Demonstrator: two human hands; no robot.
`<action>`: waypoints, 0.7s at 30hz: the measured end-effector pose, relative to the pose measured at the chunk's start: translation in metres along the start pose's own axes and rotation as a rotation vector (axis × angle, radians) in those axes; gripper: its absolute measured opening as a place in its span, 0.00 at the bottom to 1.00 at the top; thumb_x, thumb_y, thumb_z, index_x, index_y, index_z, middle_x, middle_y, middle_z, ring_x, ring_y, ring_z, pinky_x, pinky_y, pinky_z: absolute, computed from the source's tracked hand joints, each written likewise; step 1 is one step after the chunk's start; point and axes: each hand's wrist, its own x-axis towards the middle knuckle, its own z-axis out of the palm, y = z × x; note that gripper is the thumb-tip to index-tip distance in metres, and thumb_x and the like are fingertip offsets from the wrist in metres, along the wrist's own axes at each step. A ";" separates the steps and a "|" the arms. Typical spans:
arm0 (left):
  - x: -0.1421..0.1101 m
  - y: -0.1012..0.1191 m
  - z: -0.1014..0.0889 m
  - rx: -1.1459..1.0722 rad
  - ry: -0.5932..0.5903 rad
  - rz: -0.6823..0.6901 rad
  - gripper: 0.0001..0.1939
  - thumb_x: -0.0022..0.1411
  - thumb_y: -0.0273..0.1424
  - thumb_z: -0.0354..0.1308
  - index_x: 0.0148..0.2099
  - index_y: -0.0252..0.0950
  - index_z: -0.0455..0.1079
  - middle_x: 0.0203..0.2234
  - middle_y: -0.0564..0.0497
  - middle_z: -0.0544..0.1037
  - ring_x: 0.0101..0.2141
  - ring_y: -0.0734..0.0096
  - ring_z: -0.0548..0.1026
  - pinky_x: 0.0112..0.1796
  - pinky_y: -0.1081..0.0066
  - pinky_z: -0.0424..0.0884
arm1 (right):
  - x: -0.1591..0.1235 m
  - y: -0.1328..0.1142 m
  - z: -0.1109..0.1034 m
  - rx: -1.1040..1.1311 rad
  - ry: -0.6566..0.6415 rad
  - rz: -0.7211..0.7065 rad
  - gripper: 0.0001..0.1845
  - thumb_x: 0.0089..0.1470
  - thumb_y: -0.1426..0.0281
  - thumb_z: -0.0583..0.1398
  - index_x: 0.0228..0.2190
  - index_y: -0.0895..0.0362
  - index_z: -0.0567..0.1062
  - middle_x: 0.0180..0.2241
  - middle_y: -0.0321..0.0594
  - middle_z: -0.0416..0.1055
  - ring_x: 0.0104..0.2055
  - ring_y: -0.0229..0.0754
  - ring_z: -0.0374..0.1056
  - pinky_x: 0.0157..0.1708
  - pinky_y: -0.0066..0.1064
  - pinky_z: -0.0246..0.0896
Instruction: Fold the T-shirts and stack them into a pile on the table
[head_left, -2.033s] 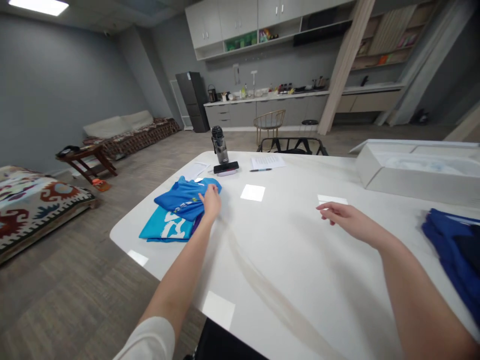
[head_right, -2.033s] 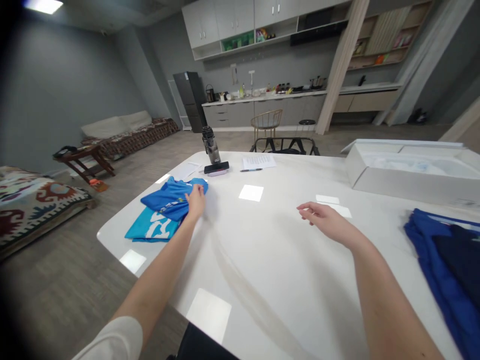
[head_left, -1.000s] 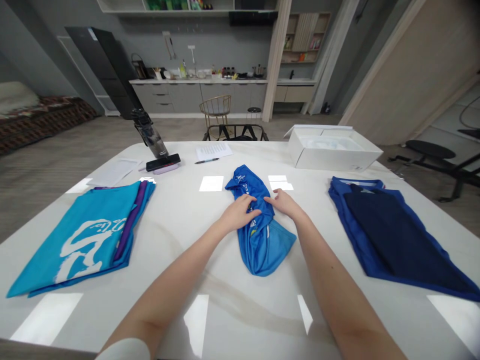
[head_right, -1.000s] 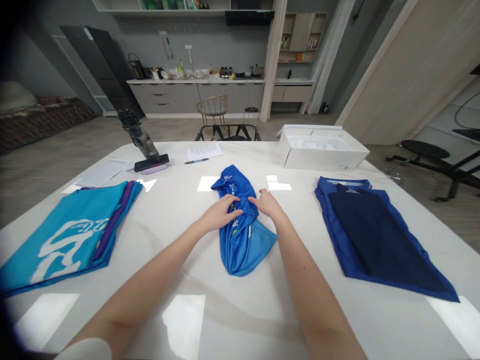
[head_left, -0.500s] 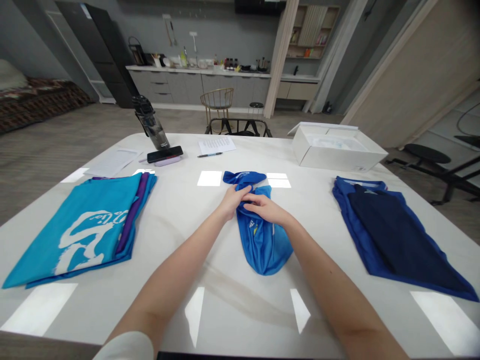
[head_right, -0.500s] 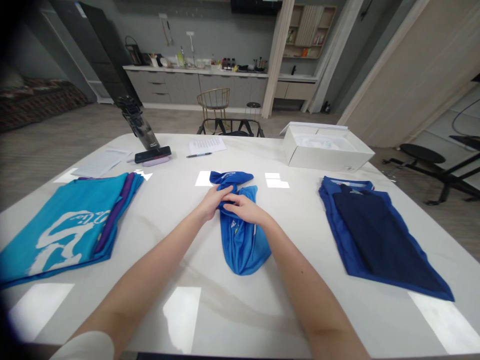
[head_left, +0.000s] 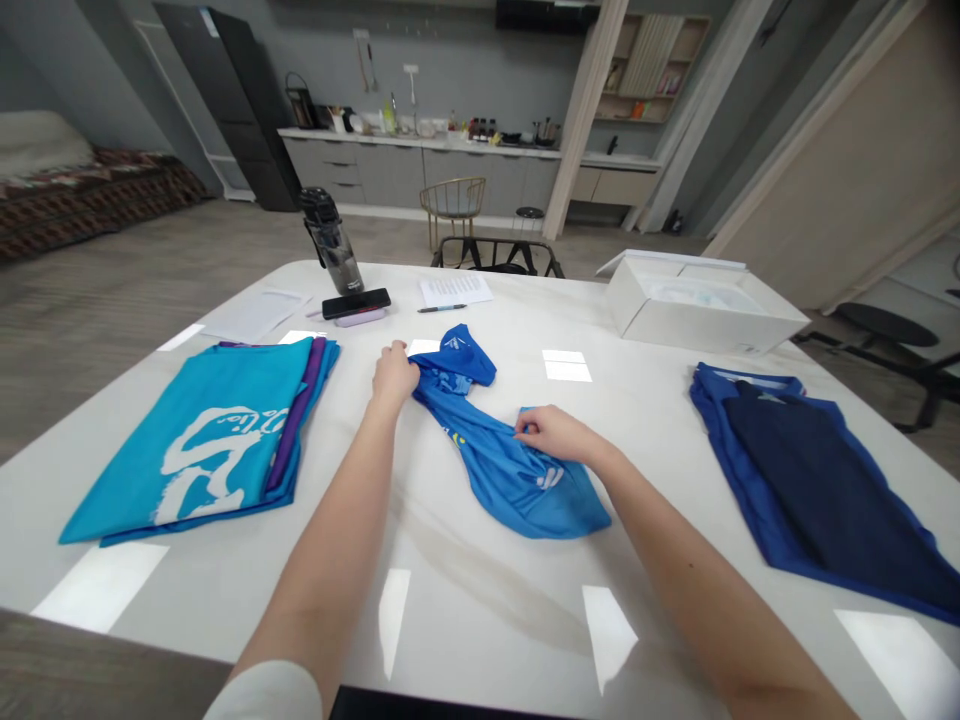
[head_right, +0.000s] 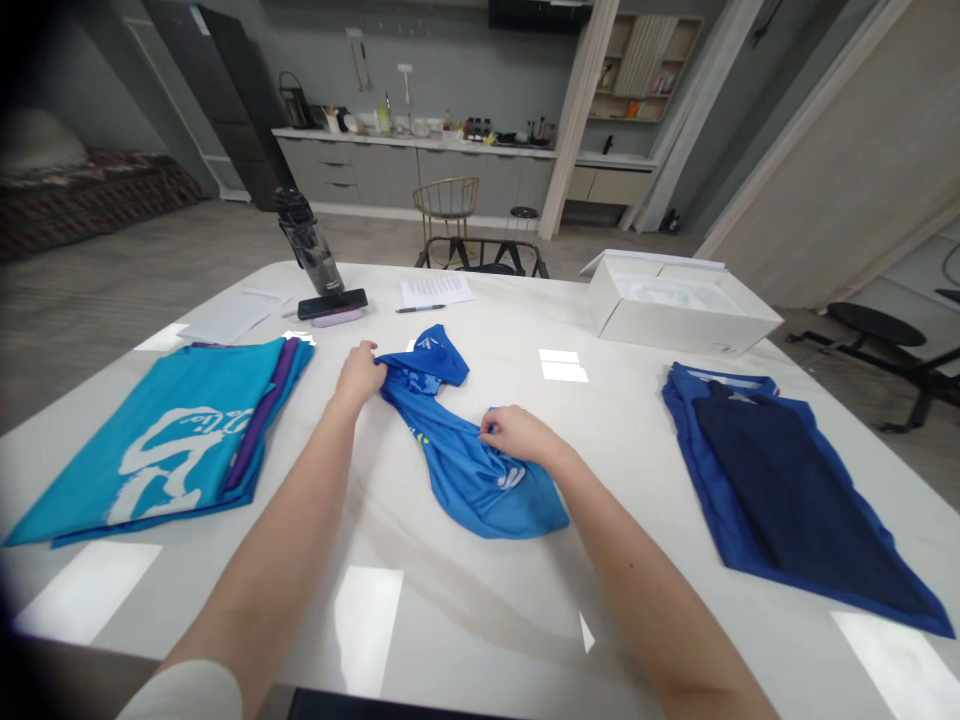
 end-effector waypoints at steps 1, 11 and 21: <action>-0.003 0.000 -0.001 0.113 -0.008 0.096 0.29 0.59 0.25 0.59 0.63 0.39 0.68 0.58 0.35 0.72 0.57 0.43 0.70 0.54 0.49 0.66 | 0.001 -0.009 0.002 0.058 -0.040 -0.056 0.06 0.56 0.67 0.66 0.34 0.56 0.83 0.25 0.35 0.73 0.28 0.37 0.66 0.31 0.28 0.58; -0.011 0.015 0.027 -0.156 -0.137 0.306 0.06 0.66 0.28 0.57 0.42 0.41 0.75 0.41 0.45 0.79 0.46 0.54 0.75 0.52 0.56 0.65 | 0.056 -0.026 0.006 0.336 -0.027 0.145 0.14 0.60 0.62 0.64 0.36 0.60 0.84 0.30 0.41 0.78 0.24 0.35 0.65 0.24 0.26 0.59; 0.016 0.011 0.010 -1.643 -0.207 -0.442 0.04 0.61 0.26 0.54 0.32 0.37 0.66 0.24 0.52 0.73 0.27 0.69 0.74 0.37 0.68 0.76 | 0.137 -0.044 0.021 0.293 0.190 0.212 0.28 0.58 0.54 0.67 0.53 0.59 0.78 0.33 0.41 0.79 0.32 0.41 0.73 0.33 0.30 0.67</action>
